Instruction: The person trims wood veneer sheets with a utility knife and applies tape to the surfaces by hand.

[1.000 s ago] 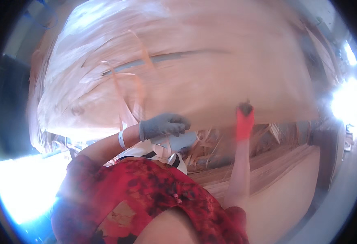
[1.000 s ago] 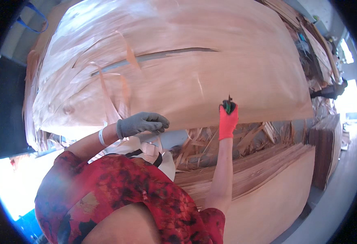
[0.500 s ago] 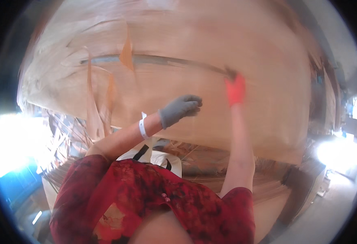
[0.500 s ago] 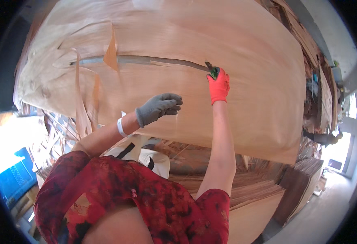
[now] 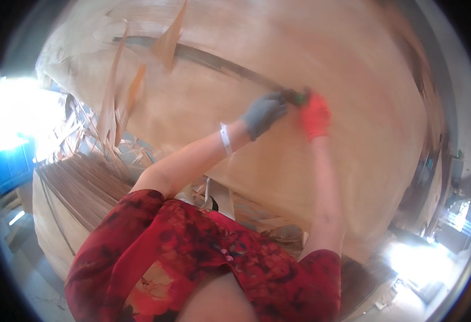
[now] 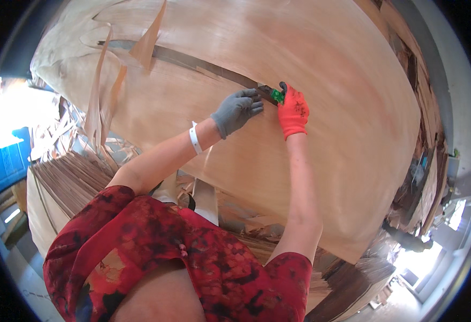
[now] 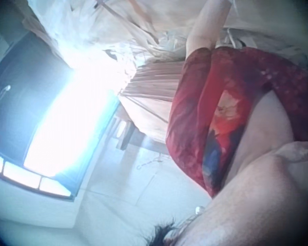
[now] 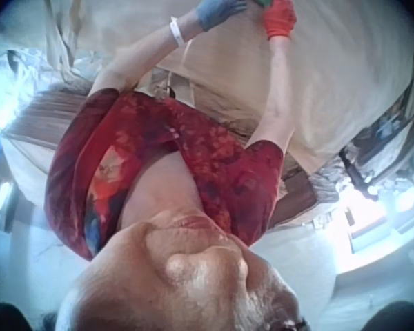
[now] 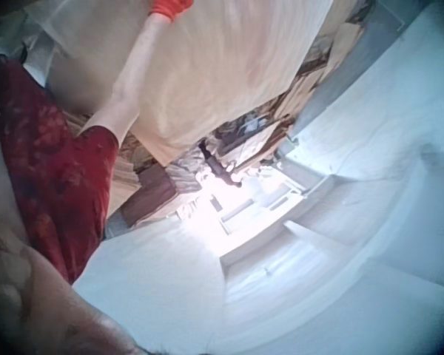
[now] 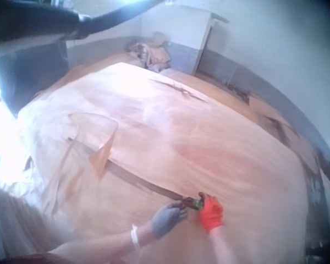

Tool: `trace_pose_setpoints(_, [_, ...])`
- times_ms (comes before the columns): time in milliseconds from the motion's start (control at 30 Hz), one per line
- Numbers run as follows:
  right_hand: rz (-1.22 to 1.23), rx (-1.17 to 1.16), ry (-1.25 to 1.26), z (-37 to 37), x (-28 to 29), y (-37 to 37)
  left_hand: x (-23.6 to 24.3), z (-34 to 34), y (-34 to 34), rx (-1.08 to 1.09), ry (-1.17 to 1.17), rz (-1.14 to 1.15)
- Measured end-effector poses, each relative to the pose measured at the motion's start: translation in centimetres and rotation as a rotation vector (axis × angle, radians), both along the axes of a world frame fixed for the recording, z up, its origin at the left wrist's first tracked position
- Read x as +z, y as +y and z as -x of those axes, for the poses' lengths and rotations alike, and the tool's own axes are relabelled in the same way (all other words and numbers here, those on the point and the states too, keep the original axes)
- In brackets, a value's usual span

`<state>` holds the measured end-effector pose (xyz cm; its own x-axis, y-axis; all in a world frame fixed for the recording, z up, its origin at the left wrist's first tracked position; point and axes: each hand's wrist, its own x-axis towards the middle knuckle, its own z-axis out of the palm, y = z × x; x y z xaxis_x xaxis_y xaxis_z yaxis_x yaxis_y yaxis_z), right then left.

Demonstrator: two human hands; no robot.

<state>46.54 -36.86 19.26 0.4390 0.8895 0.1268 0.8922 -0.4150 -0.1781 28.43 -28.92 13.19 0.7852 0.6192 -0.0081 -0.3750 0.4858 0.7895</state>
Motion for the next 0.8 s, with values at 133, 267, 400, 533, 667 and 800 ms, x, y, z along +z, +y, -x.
trace_pose_setpoints(133, [-0.018,0.055,0.059,-0.5,1.9,0.6,-2.2,-4.1,0.4,0.067,0.020,-0.135])
trace_pose_setpoints(267, [0.026,0.074,0.028,-0.8,3.4,-0.1,-1.3,-6.6,-0.1,0.001,0.026,-0.203])
trace_pose_setpoints(400, [-0.017,0.132,0.026,-1.1,3.3,-0.4,-0.5,-9.9,1.6,0.145,-0.429,0.820])
trace_pose_setpoints(533, [0.007,0.147,0.022,-1.5,3.5,-0.9,2.3,-9.2,2.7,0.214,-0.382,1.008])
trace_pose_setpoints(667, [0.065,0.133,0.047,-0.6,5.1,0.2,-1.9,-8.4,2.7,0.393,0.064,-0.051])
trace_pose_setpoints(800, [-0.108,0.147,0.160,-0.9,5.2,-1.4,5.2,-5.8,0.0,0.451,-0.160,0.346])
